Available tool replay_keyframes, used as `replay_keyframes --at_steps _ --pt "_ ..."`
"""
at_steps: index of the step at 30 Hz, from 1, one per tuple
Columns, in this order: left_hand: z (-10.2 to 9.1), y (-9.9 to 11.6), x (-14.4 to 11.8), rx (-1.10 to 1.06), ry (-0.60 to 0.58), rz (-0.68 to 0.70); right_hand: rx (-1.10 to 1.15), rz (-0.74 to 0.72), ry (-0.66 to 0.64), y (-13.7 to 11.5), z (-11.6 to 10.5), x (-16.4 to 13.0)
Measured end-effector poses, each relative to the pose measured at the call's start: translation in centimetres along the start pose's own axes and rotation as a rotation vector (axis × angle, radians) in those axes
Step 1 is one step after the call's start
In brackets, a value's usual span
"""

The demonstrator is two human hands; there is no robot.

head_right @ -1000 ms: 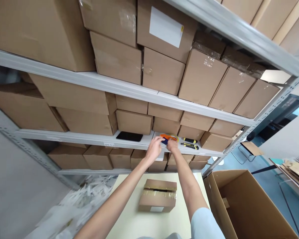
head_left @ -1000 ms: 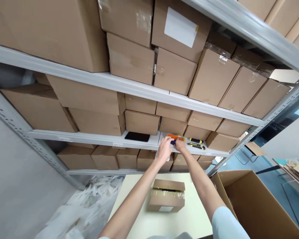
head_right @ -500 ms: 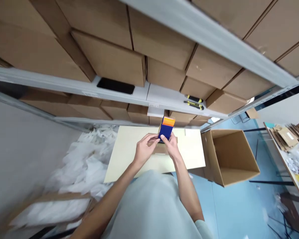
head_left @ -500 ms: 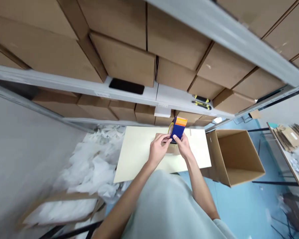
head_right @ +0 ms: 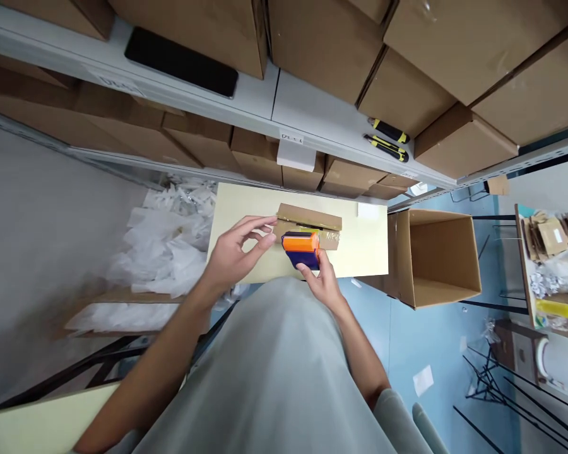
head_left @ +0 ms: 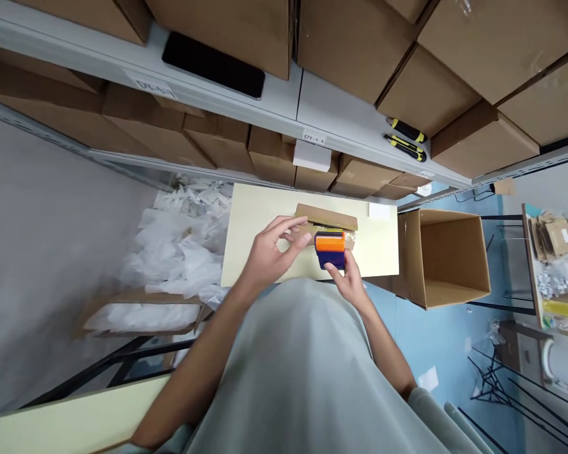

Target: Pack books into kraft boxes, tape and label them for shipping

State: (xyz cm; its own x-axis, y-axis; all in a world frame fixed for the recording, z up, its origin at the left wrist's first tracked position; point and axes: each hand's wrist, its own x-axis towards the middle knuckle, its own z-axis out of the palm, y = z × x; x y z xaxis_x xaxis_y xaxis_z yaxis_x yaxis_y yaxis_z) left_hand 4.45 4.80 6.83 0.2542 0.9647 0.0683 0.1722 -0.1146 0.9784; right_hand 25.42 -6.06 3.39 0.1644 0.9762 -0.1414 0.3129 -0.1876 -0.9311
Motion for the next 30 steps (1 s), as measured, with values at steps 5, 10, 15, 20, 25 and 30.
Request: replay_keyframes --at_steps 5,10,15,20,25,30 --pt "-1.0 1.5 1.9 -0.063 -0.282 -0.038 -0.127 -0.037 -0.088 -1.3 -1.8 -0.9" --pt "-0.5 1.5 2.8 -0.216 -0.354 -0.150 -0.221 -0.051 -0.123 -1.9 -3.1 -1.2" --pt "-0.3 1.5 3.1 -0.132 -0.338 -0.090 -0.254 -0.031 -0.154 -1.9 -3.8 -1.3" --pt "0.6 2.0 1.8 -0.012 -0.120 0.109 -0.296 0.001 -0.194 -2.1 -4.0 -1.0" --pt "2.1 1.4 -0.7 0.056 0.137 0.168 -0.347 0.038 -0.355 -3.0 -5.1 -0.7" --pt "0.4 -1.4 -1.4 -0.011 0.383 -0.096 -0.510 0.174 -0.646 -4.0 -8.9 0.4"
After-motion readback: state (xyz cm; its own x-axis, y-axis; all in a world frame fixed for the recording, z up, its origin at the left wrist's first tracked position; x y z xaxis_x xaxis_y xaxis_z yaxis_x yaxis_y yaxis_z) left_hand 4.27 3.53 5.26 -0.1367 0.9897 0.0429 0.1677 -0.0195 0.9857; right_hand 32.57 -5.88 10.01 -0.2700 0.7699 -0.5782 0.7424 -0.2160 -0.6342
